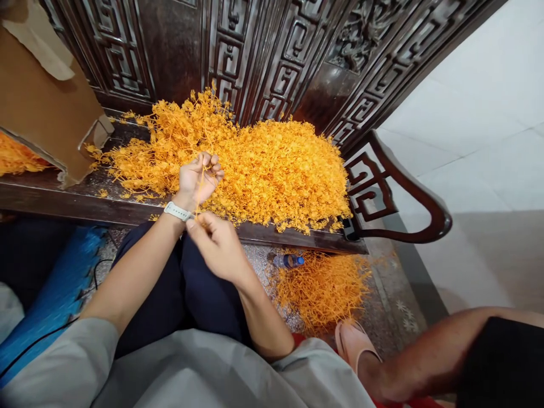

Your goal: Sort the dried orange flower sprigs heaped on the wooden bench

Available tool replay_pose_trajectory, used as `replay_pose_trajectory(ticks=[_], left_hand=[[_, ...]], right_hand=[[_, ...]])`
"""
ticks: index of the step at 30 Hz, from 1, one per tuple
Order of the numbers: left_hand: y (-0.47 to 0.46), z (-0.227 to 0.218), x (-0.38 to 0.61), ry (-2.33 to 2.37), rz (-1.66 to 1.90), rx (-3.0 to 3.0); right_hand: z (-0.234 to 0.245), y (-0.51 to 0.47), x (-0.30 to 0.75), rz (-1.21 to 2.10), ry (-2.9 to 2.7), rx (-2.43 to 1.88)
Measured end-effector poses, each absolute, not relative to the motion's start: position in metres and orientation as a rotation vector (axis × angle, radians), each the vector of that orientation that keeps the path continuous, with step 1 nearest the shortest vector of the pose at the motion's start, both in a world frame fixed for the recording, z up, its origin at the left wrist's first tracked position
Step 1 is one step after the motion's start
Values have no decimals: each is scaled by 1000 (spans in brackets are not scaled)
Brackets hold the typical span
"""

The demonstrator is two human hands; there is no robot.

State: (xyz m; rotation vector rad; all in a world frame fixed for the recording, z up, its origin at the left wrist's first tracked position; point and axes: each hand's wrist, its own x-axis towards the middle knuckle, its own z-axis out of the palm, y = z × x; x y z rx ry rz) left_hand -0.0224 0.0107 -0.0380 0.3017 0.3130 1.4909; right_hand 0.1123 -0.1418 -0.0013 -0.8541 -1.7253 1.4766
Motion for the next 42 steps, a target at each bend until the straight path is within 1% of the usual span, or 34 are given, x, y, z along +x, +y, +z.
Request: replay_pose_trajectory(ticks=[1, 3, 4, 5, 6, 7, 9, 12, 14, 15, 18, 20, 23, 26, 28, 31, 35, 37, 39, 42], left_hand=[[15, -39, -27, 306, 1525, 265], [23, -40, -40, 317, 1618, 175], [26, -39, -47, 326, 1657, 143], [27, -38, -54, 331, 1682, 128], [27, -37, -59, 327, 1694, 123], [25, -34, -63, 314, 1695, 124], [17, -29, -64, 276, 1687, 121], [6, -23, -55, 212, 1665, 74], [2, -21, -47, 169, 1648, 45], [1, -22, -43, 151, 1642, 38], [-3, -22, -29, 158, 1621, 58], [-8, -21, -19, 202, 1578, 97], [-18, -17, -2, 266, 1454, 181], [-28, -12, 12, 299, 1273, 256], [-31, -9, 16, 315, 1202, 234], [-23, -4, 1, 339, 1265, 103], [-1, -1, -59, 290, 1648, -21], [6, -5, -90, 266, 1756, -27], [8, -10, -108, 238, 1791, -25], [8, -16, -107, 206, 1764, -12]], right_hand=[[5, -151, 109, 1656, -1853, -640], [12, -165, 107, 1972, -2203, -32], [13, -167, 109, 2038, -2344, 279], [12, -164, 115, 2029, -2419, 539], [11, -158, 124, 1984, -2396, 700], [9, -147, 135, 1942, -2249, 737], [1, -117, 160, 1876, -1679, 514], [-15, -75, 184, 1649, -768, -239], [-28, -62, 179, 1532, -440, -624], [-35, -61, 171, 1539, -368, -736], [-49, -68, 134, 1714, -431, -806], [-53, -68, 113, 1704, -543, -823], [-53, -48, 100, 1428, -593, -951], [-54, -18, 103, 1123, -511, -1081], [-57, -3, 109, 1053, -479, -1125], [-70, -2, 123, 1105, -485, -1154], [-104, -50, 146, 1172, -501, -1133], [-115, -83, 158, 1239, -575, -1166], [-110, -109, 171, 1361, -841, -1225], [-72, -116, 193, 1707, -1352, -1132]])
